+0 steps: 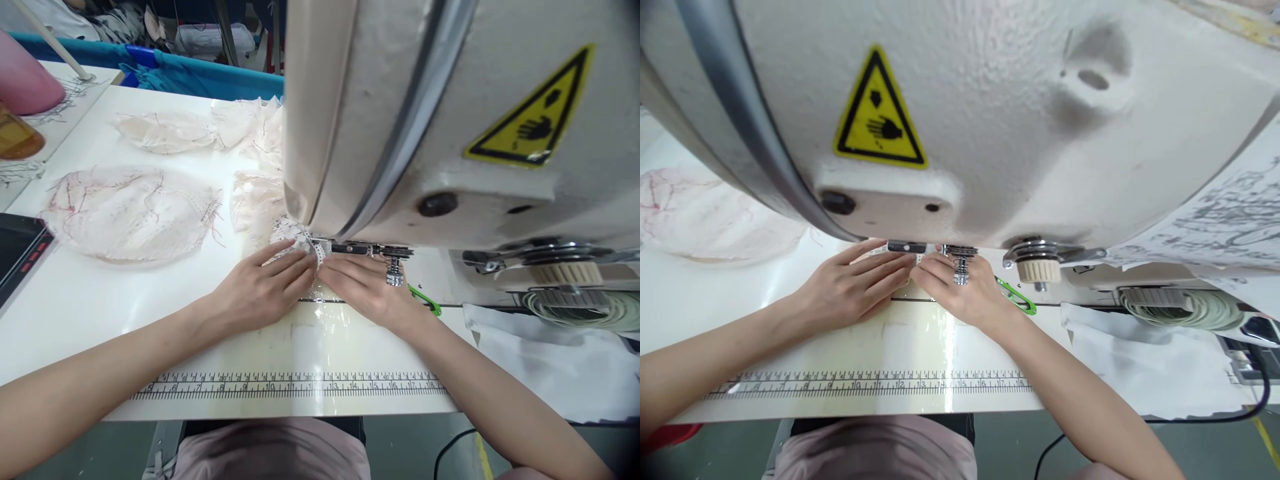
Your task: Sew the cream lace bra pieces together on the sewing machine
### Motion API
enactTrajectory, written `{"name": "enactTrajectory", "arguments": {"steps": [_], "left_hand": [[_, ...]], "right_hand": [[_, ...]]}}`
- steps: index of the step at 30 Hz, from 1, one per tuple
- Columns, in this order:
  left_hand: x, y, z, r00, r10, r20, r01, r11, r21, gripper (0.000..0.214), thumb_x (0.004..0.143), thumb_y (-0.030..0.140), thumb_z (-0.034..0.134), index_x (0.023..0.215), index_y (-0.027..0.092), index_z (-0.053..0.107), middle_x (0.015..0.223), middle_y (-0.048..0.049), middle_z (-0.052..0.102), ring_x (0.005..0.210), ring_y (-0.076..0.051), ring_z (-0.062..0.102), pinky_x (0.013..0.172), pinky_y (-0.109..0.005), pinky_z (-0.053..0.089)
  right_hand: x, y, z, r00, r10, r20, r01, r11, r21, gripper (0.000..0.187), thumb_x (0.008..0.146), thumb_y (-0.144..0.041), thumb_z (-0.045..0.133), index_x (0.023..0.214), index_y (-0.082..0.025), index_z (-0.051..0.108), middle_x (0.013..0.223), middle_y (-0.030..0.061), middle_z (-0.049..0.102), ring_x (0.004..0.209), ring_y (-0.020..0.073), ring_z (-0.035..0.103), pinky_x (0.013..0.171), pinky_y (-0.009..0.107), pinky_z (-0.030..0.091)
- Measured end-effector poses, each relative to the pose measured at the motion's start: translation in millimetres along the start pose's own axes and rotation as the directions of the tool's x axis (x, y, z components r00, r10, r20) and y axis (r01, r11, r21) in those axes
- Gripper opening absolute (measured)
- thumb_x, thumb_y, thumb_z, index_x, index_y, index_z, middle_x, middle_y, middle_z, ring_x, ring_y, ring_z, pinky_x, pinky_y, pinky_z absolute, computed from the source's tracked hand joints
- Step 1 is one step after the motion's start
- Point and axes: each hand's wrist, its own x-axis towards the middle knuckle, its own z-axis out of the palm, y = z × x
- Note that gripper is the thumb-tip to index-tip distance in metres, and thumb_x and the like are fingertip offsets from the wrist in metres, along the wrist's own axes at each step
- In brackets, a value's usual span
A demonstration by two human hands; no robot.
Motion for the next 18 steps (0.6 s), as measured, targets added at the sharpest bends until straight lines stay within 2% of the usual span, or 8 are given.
{"name": "enactTrajectory", "arguments": {"steps": [2,6,13,18], "left_hand": [[0.2,0.5,-0.2,1.000,0.007,-0.015,-0.006,0.999,0.033,0.019,0.093,0.011,0.051,0.103,0.011,0.067,0.116,-0.0097,0.071,0.111,-0.021,0.066,0.108,-0.039,0.048],[0.5,-1.1,-1.4,1.000,-0.011,0.002,0.011,0.998,0.066,0.019,0.096,0.015,0.049,0.094,0.011,0.068,0.112,-0.0107,0.072,0.110,-0.021,0.067,0.107,-0.037,0.050],[2.2,-3.9,-1.4,0.998,-0.063,-0.004,0.063,0.994,0.086,0.023,0.097,0.014,0.045,0.094,0.010,0.067,0.112,-0.0109,0.072,0.111,-0.022,0.066,0.104,-0.036,0.052],[4.1,-3.7,-1.2,0.995,-0.094,0.012,0.092,0.991,0.097,0.021,0.097,0.012,0.045,0.092,0.010,0.066,0.112,-0.0103,0.072,0.108,-0.022,0.068,0.103,-0.038,0.052]], "right_hand": [[3.0,-3.8,-0.6,1.000,-0.013,0.022,0.012,0.999,0.037,0.021,0.092,-0.007,0.052,0.107,-0.020,0.062,0.105,0.0017,0.072,0.101,0.0127,0.066,0.085,0.028,0.056],[6.7,-10.5,3.4,0.998,-0.037,-0.057,0.039,0.999,0.032,0.018,0.089,-0.004,0.057,0.101,-0.017,0.064,0.103,0.0013,0.074,0.103,0.0120,0.066,0.090,0.027,0.056],[7.3,-12.8,11.7,0.997,-0.005,-0.083,0.004,1.000,-0.011,0.020,0.088,-0.004,0.057,0.098,-0.019,0.066,0.102,-0.0022,0.074,0.098,0.0112,0.067,0.082,0.026,0.056],[8.2,-13.0,13.1,0.997,0.032,-0.067,-0.033,0.999,-0.010,0.019,0.088,-0.005,0.058,0.099,-0.018,0.066,0.103,-0.0014,0.074,0.097,0.0124,0.068,0.084,0.026,0.056]]}}
